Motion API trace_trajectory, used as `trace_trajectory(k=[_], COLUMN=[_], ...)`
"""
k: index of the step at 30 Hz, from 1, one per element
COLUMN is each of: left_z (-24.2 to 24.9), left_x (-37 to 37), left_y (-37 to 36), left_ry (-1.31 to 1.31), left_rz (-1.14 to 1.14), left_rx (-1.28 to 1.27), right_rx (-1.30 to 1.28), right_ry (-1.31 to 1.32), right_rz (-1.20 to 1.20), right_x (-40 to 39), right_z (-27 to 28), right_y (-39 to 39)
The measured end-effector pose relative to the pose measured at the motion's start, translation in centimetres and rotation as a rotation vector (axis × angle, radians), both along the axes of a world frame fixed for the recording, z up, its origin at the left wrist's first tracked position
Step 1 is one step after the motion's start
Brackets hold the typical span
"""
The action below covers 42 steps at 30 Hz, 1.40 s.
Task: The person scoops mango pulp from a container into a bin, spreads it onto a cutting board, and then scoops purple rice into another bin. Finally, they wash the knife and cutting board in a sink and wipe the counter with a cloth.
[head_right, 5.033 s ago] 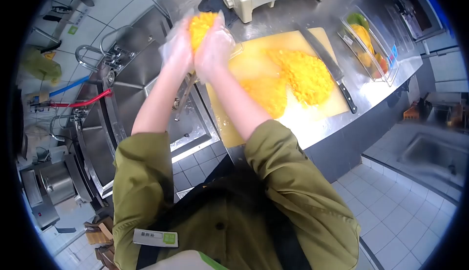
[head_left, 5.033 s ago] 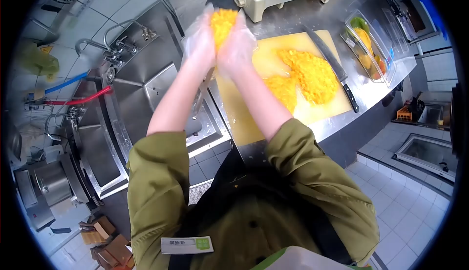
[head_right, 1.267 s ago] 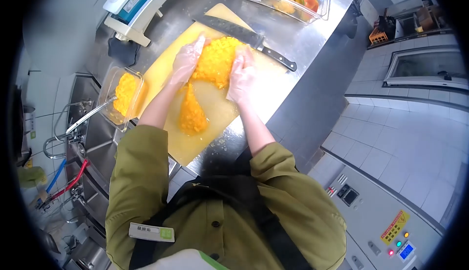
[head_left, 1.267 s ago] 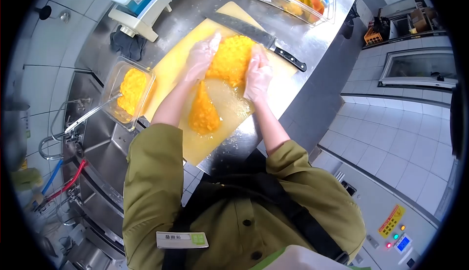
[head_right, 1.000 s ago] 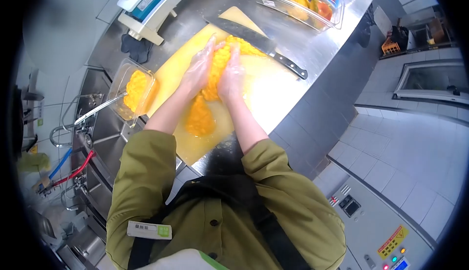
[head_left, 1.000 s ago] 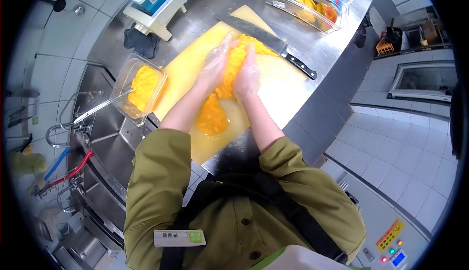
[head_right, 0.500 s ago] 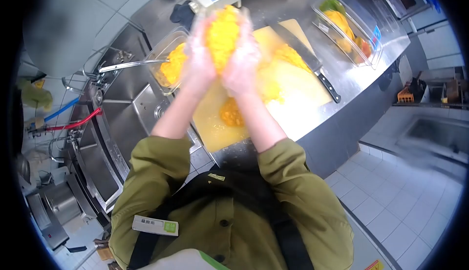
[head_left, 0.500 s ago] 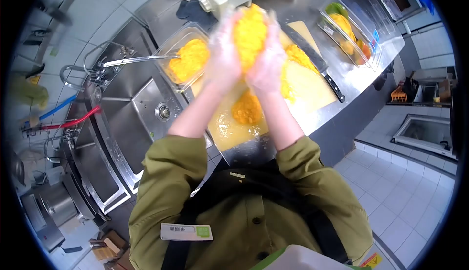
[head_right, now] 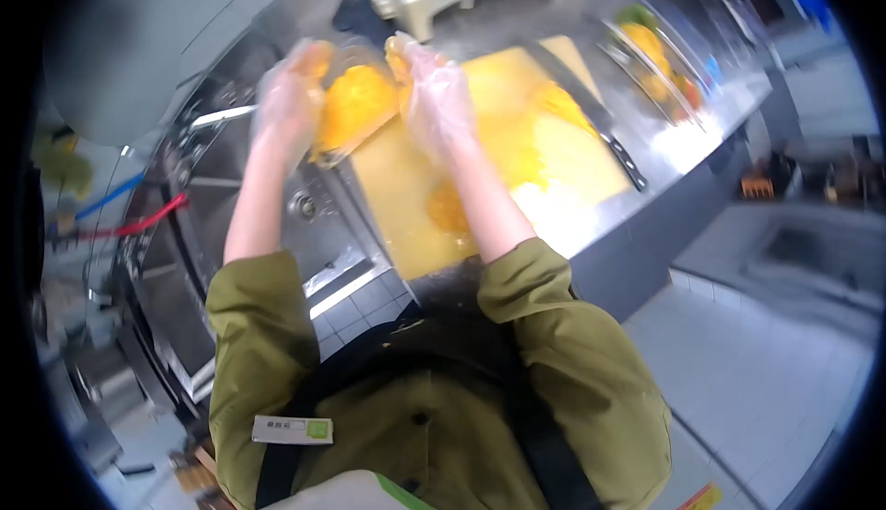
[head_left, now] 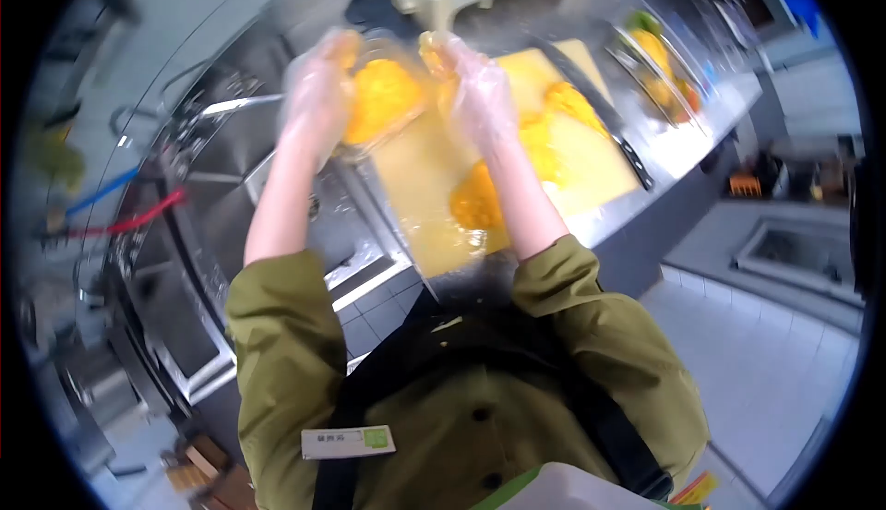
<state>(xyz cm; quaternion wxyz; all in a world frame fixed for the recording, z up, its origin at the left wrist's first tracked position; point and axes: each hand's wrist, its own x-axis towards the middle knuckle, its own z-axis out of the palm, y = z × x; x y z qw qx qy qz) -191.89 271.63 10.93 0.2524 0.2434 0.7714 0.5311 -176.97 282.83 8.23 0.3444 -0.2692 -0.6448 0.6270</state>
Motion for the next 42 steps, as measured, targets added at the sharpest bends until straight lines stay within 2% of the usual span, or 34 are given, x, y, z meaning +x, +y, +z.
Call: trace_trajectory(k=[1, 2, 3, 4, 6, 7, 8, 9, 10, 11, 12, 14, 17, 20, 21, 22, 23, 24, 25, 26, 27, 28, 30, 31, 35, 38, 39, 42], left_z=[1.0, 0.0, -0.7, -1.3, -2.1, -3.6, -6.6, -7.6, -4.9, -8.1, -9.0, -9.3, -10.9, -11.6, -11.9, -12.1, -12.1, -11.4, -12.0, -15.4, -15.6, -15.5, -13.5, -12.8, -13.3, -12.4, -12.5, -11.8], left_x=[1.7, 2.3, 3.0, 3.7, 7.3, 8.5, 10.1, 13.0, 15.0, 15.9, 17.0, 18.9, 18.6, 17.6, 16.8, 16.3, 15.7, 15.3, 14.8, 14.2, 14.0, 13.9, 13.6, 13.5, 14.1, 14.8, 14.7, 13.5], left_y=[0.4, 2.8, 4.4, 5.7, 8.6, 10.5, 11.7, 12.3, 12.2, 12.7, 12.9, 13.2, 12.8, 10.8, 10.0, 10.0, 9.9, 10.3, 11.0, 12.8, 13.7, 14.7, 16.5, 17.3, 22.0, 22.7, 22.1, 19.5], left_ry=[0.22, -0.516, -0.557, -0.586, -0.469, -0.556, -0.458, -0.525, -0.411, -0.11, -0.129, -0.23, -0.355, -0.268, -0.091, -0.077, -0.064, -0.222, -0.183, -0.173, -0.155, -0.129, -0.059, -0.015, -0.093, 0.013, 0.018, 0.035], left_rz=[-0.032, 0.181, 0.053, -0.063, -0.217, -0.252, -0.309, -0.239, -0.266, -0.331, -0.325, -0.253, -0.287, -0.209, -0.244, -0.239, -0.234, -0.202, -0.208, -0.208, -0.261, -0.296, -0.413, -0.463, -0.68, -0.684, -0.724, -0.783], left_rx=[-0.046, 0.458, 0.455, 0.454, 0.281, 0.191, 0.218, 0.205, 0.051, 0.248, 0.202, 0.107, 0.006, 0.04, -0.016, -0.031, -0.046, -0.031, -0.026, 0.015, 0.037, 0.057, 0.015, -0.014, 0.129, -0.264, -0.264, -0.303], right_rx=[0.428, 0.852, 0.941, 0.604, -0.082, -0.015, 0.055, -0.054, -0.166, -0.167, -0.151, -0.061, 0.118, 0.052, -0.133, -0.27, -0.588, -0.433, -0.189, 0.072, 0.307, 0.308, 0.321, 0.228, 0.187, 0.425, 0.49, 0.383], right_ry=[-0.15, -0.324, -0.439, -0.336, -0.072, -0.371, -0.674, -0.383, -0.094, -0.153, -0.215, -0.323, -0.31, -0.324, -0.18, 0.134, 0.4, 0.214, -0.016, -0.291, -0.531, -0.61, -0.552, -0.486, -0.608, -0.607, -0.601, -0.568], right_rz=[-0.084, -0.155, -0.247, -0.367, -0.559, -0.677, -0.752, -0.742, -0.726, -0.717, -0.733, -0.736, -0.708, -0.77, -0.723, -0.618, -0.384, -0.66, -0.669, -0.713, -0.788, -0.804, -0.727, -0.708, -0.482, -0.398, -0.43, -0.045], right_x=[2.5, 5.0, 7.6, 9.9, 13.7, 15.6, 17.7, 18.9, 20.3, 20.2, 20.3, 21.8, 21.4, 20.1, 18.9, 19.1, 21.5, 18.9, 19.3, 19.8, 20.4, 18.9, 18.5, 18.2, 16.2, 15.0, 14.8, 15.1], right_z=[-1.1, -2.2, -3.2, -4.3, -6.8, -7.9, -9.4, -11.3, -13.0, -11.9, -12.0, -16.4, -17.5, -18.0, -16.3, -17.0, -19.4, -15.8, -17.1, -18.4, -19.6, -15.5, -13.3, -12.8, -9.6, -11.5, -12.1, -11.0], right_y=[0.8, 1.6, 2.1, 2.2, 1.9, 2.2, 2.8, 3.4, 3.9, 3.7, 4.4, 7.2, 9.3, 10.9, 10.1, 10.6, 12.4, 10.8, 11.6, 12.4, 13.2, 11.7, 11.8, 11.9, 12.2, 13.6, 13.6, 13.9])
